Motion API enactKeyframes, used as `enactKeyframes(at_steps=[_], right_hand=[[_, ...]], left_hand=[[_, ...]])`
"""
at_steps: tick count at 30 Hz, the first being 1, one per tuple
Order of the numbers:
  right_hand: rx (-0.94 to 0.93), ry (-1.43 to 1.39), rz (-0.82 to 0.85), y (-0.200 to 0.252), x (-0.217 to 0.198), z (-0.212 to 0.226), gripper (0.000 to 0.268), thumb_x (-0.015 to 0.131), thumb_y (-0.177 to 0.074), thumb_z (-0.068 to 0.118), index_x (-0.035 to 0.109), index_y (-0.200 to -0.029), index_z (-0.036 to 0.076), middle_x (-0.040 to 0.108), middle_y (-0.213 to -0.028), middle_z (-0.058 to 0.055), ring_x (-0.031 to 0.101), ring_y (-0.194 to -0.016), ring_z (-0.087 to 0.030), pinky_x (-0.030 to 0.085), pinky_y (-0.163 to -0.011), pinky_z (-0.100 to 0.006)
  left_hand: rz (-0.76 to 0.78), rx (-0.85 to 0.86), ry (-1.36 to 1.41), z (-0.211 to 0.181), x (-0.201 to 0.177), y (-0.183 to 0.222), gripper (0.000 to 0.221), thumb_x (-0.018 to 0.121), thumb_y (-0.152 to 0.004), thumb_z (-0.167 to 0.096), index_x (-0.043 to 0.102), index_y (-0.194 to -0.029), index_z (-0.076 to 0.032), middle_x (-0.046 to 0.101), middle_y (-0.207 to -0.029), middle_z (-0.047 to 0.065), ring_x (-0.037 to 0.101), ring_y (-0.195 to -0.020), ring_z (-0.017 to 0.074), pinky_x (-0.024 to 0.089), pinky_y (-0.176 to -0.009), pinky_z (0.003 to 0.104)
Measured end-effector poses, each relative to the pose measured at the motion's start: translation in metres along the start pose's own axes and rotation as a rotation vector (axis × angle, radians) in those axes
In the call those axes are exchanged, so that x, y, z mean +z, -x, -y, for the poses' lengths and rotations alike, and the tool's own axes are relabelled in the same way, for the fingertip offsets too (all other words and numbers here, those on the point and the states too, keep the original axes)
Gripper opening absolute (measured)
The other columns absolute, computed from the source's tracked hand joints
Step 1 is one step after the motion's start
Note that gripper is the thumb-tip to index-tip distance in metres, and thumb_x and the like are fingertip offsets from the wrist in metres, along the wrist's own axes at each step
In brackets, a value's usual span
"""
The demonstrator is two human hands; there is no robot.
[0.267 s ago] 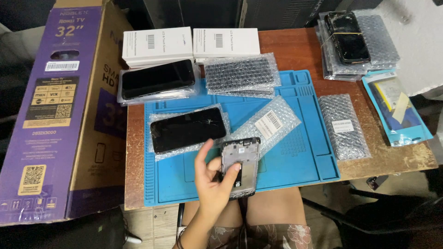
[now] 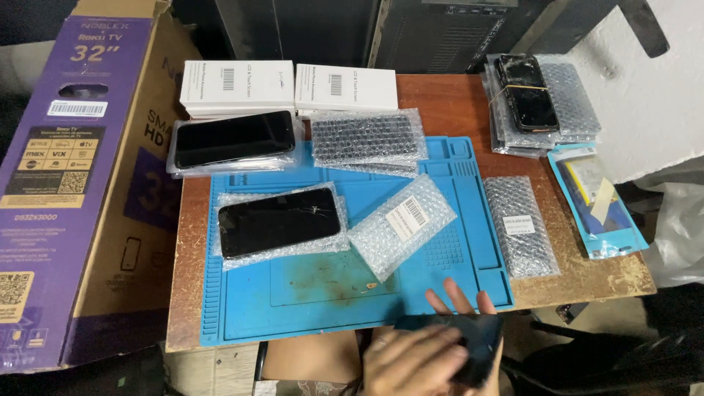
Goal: The person is unwrapping and inspecting various smartphone screen assemblies and frames, comparing them to each other and a phone body.
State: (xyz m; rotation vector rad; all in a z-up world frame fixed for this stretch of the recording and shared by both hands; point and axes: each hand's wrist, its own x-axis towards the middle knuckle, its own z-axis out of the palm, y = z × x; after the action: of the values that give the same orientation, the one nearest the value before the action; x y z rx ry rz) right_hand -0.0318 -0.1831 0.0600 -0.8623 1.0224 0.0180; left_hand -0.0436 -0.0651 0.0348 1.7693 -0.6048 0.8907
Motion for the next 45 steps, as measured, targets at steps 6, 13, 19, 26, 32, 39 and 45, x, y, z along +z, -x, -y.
enactKeyframes(at_steps=[6, 13, 19, 26, 32, 39, 45], right_hand=[[-0.395, -0.184, 0.103, 0.035, 0.007, -0.006, 0.057, 0.031, -0.077, 0.012, 0.034, -0.133, 0.001, 0.047, -0.128, -0.032, 0.047, -0.118, -0.045, 0.035, -0.099, -0.051], [-0.525, -0.280, 0.164, -0.023, -0.005, 0.019, 0.038, 0.055, -0.075, 0.019, 0.047, -0.107, -0.001, 0.058, -0.097, -0.032, 0.059, -0.086, -0.046, 0.048, -0.082, -0.057], [-0.580, -0.328, 0.148, -0.055, 0.002, 0.028, 0.044, 0.056, -0.081, 0.024, 0.049, -0.113, -0.005, 0.061, -0.097, -0.024, 0.063, -0.088, -0.033, 0.053, -0.075, -0.041], [-0.819, -0.478, 0.043, -0.057, 0.024, 0.047, 0.015, 0.063, -0.083, 0.017, 0.058, -0.081, 0.002, 0.063, -0.069, -0.019, 0.067, -0.056, -0.025, 0.057, -0.052, -0.036], [-1.185, -0.736, -0.151, -0.023, -0.003, 0.092, 0.038, 0.060, -0.072, 0.034, 0.066, -0.096, 0.006, 0.069, -0.094, -0.015, 0.068, -0.090, -0.021, 0.056, -0.087, -0.034], [-1.486, -0.604, -0.216, 0.001, 0.033, 0.074, 0.065, 0.072, -0.073, 0.041, 0.050, -0.121, 0.003, 0.059, -0.113, -0.015, 0.066, -0.092, -0.026, 0.059, -0.089, -0.037], [-1.494, -0.506, -0.211, -0.005, 0.035, 0.052, 0.061, 0.069, -0.078, 0.040, 0.046, -0.121, 0.003, 0.051, -0.119, -0.017, 0.060, -0.099, -0.028, 0.061, -0.089, -0.040]], left_hand=[[0.693, 0.079, 0.288, 0.014, -0.006, -0.025, 0.033, 0.050, -0.093, -0.014, 0.051, -0.123, 0.001, 0.044, -0.136, 0.018, 0.043, -0.127, 0.0351, 0.037, -0.103, 0.046], [0.642, -0.341, 0.012, 0.095, 0.007, -0.070, 0.054, 0.038, -0.092, -0.040, 0.038, -0.130, 0.000, 0.042, -0.134, 0.017, 0.037, -0.124, 0.0342, 0.029, -0.102, 0.046], [0.882, -0.168, -0.689, 0.121, 0.033, -0.032, 0.111, 0.074, -0.063, -0.064, 0.020, -0.142, -0.009, 0.026, -0.142, 0.023, 0.026, -0.130, 0.0387, 0.027, -0.099, 0.049], [0.798, -0.246, -0.425, 0.112, 0.024, -0.049, 0.097, 0.075, -0.065, -0.022, 0.021, -0.143, -0.003, 0.046, -0.116, 0.024, 0.043, -0.106, 0.0381, 0.030, -0.087, 0.044], [0.635, -0.234, -0.036, 0.111, 0.017, -0.054, 0.085, 0.068, -0.065, -0.012, 0.025, -0.137, -0.001, 0.038, -0.125, 0.018, 0.039, -0.119, 0.0353, 0.032, -0.102, 0.046], [0.540, -0.082, 0.120, 0.112, 0.016, -0.055, 0.073, 0.066, -0.068, -0.008, 0.032, -0.132, -0.001, 0.037, -0.128, 0.018, 0.036, -0.127, 0.0349, 0.022, -0.114, 0.053], [0.520, -0.136, 0.122, 0.114, 0.011, -0.058, 0.072, 0.064, -0.066, -0.007, 0.034, -0.132, -0.001, 0.039, -0.128, 0.018, 0.036, -0.125, 0.0345, 0.025, -0.113, 0.050]])
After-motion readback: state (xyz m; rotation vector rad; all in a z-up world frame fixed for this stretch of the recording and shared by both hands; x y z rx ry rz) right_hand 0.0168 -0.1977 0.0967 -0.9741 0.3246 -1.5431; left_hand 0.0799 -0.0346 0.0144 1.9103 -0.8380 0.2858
